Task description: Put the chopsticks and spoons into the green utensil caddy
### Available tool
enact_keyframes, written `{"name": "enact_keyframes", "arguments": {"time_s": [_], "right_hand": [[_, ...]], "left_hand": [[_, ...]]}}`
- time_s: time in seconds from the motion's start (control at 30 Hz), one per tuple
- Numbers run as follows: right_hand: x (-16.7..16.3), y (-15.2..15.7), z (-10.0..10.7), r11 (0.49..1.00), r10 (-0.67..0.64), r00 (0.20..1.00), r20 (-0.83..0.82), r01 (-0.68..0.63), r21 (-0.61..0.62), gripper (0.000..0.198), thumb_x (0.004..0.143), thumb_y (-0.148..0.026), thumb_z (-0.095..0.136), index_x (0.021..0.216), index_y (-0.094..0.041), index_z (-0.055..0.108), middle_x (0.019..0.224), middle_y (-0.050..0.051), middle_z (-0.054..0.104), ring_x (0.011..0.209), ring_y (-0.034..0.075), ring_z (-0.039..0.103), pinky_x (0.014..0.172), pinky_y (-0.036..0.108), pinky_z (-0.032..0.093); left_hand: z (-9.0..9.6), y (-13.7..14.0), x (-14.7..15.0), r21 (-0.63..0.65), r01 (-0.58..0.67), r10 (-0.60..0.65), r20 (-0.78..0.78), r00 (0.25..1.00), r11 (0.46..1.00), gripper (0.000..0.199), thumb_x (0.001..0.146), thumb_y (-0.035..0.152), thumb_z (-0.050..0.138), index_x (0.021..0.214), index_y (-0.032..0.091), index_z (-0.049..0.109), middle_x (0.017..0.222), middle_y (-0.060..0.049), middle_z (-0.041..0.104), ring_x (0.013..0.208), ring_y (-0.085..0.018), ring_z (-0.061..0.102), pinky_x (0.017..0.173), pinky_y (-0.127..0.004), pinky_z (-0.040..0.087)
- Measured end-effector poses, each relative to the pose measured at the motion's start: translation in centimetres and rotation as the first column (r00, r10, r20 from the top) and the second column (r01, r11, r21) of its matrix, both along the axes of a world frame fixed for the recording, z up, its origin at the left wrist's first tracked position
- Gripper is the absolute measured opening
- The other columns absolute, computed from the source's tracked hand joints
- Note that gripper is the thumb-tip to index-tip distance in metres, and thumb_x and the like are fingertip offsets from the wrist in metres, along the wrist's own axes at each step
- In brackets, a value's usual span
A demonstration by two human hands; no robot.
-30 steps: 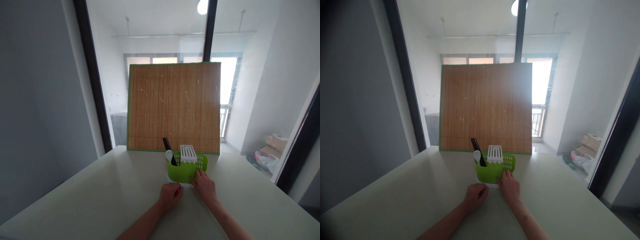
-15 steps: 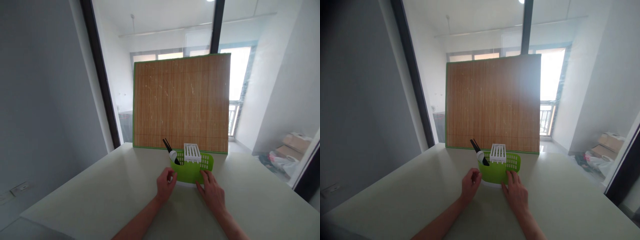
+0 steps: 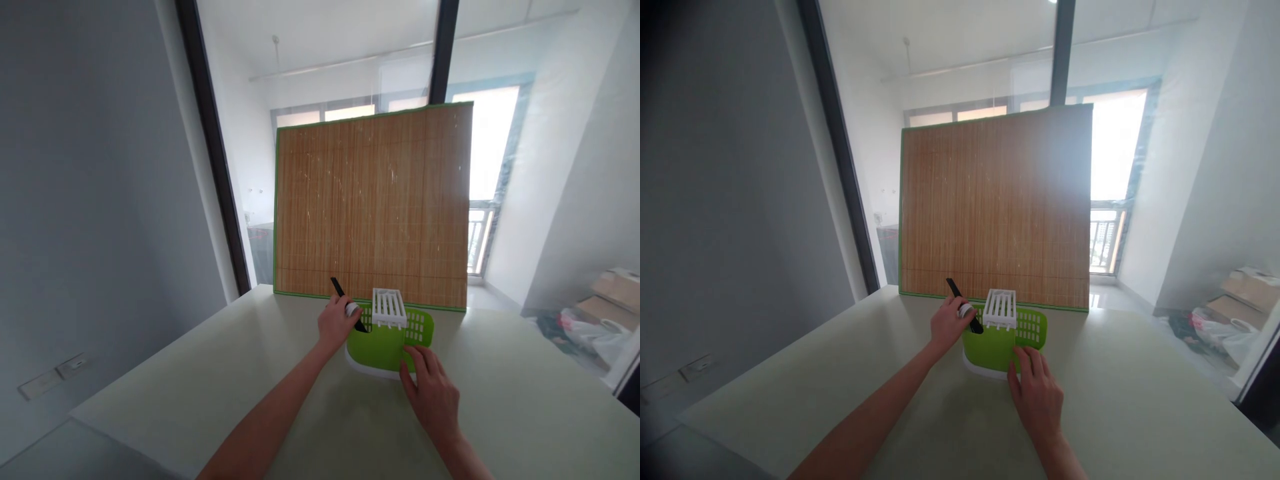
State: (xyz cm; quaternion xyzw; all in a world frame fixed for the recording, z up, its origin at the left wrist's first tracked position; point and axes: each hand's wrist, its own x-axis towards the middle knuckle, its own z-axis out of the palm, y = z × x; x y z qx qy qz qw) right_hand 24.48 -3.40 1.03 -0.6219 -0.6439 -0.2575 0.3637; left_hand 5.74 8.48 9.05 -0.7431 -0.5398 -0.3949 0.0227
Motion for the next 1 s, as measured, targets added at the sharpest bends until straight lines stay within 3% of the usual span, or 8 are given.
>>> {"name": "enact_keyframes", "arguments": {"time_s": [0.3,0.47,0.57,0.7,0.8,0.87,0.93,1.0], "right_hand": [[-1.0,-0.1,-0.3,0.991,0.136,0.991,0.01,-0.136,0.003,0.022,0.092,-0.028,0.038,0.106,-0.02,0.054,0.102,0.006,0.059,0.093,0.021,0.055,0.069,0.029,0.042],[-1.5,-0.1,-0.5,0.982,0.184,0.983,0.007,-0.184,-0.034,0.02,0.092,-0.026,0.039,0.102,-0.021,0.055,0.096,0.005,0.06,0.091,0.02,0.055,0.069,0.028,0.04],[-1.7,-0.2,-0.5,0.98,0.196,0.981,0.004,-0.196,-0.033,0.02,0.092,-0.027,0.038,0.097,-0.022,0.057,0.092,0.004,0.061,0.089,0.02,0.056,0.067,0.027,0.039],[-1.7,-0.4,-0.3,0.977,0.212,0.977,0.023,-0.212,-0.022,0.023,0.093,-0.027,0.037,0.093,-0.022,0.059,0.088,0.005,0.061,0.087,0.019,0.056,0.066,0.026,0.039],[-1.7,-0.6,-0.1,0.975,0.221,0.974,0.038,-0.221,-0.011,0.024,0.093,-0.027,0.037,0.092,-0.021,0.061,0.085,0.005,0.062,0.084,0.018,0.057,0.066,0.026,0.039],[-1.7,-0.6,-0.1,0.976,0.22,0.975,0.042,-0.22,-0.009,0.026,0.093,-0.028,0.037,0.092,-0.022,0.061,0.084,0.004,0.061,0.083,0.018,0.057,0.065,0.026,0.039],[-1.7,-0.6,-0.2,0.975,0.22,0.974,0.044,-0.219,-0.019,0.026,0.093,-0.03,0.036,0.092,-0.022,0.062,0.083,0.004,0.061,0.083,0.018,0.057,0.065,0.026,0.039],[-1.8,-0.6,-0.4,0.972,0.233,0.972,0.043,-0.232,-0.03,0.026,0.094,-0.031,0.036,0.093,-0.022,0.061,0.084,0.004,0.061,0.083,0.019,0.057,0.065,0.027,0.039]], "left_hand": [[-0.5,0.8,0.1,-0.115,0.037,-0.049,-0.105,0.993,0.993,0.033,0.083,0.053,0.045,0.094,0.025,0.058,0.079,-0.001,0.063,0.076,-0.02,0.057,0.058,-0.025,0.032],[-0.4,1.2,-0.1,-0.052,0.082,-0.084,-0.033,0.996,0.995,0.032,0.086,0.049,0.041,0.092,0.023,0.057,0.075,0.0,0.064,0.069,-0.017,0.059,0.057,-0.024,0.033],[1.5,1.0,-0.3,0.049,0.09,-0.094,0.091,0.991,0.995,0.03,0.085,0.047,0.043,0.092,0.021,0.057,0.074,0.0,0.064,0.066,-0.014,0.058,0.059,-0.022,0.035],[7.3,0.4,-2.2,0.211,-0.002,-0.032,0.158,0.987,0.977,0.032,0.085,0.047,0.042,0.094,0.019,0.055,0.078,-0.001,0.064,0.068,-0.013,0.058,0.063,-0.022,0.037],[11.2,0.5,-5.5,0.169,-0.09,0.098,-0.041,0.994,0.981,0.03,0.083,0.044,0.045,0.096,0.02,0.057,0.081,-0.002,0.064,0.075,-0.017,0.059,0.065,-0.024,0.038],[11.9,0.9,-8.5,0.026,-0.145,0.146,-0.27,0.952,0.989,0.027,0.079,0.04,0.048,0.094,0.021,0.059,0.085,-0.002,0.064,0.082,-0.02,0.059,0.068,-0.026,0.038],[10.8,1.3,-11.8,-0.162,-0.225,0.129,-0.458,0.879,0.961,0.026,0.074,0.037,0.05,0.092,0.022,0.06,0.091,-0.003,0.065,0.088,-0.022,0.058,0.071,-0.027,0.039],[8.3,1.4,-14.9,-0.302,-0.31,0.102,-0.547,0.831,0.901,0.026,0.069,0.034,0.052,0.091,0.023,0.062,0.094,-0.005,0.066,0.09,-0.024,0.059,0.071,-0.029,0.041]]}}
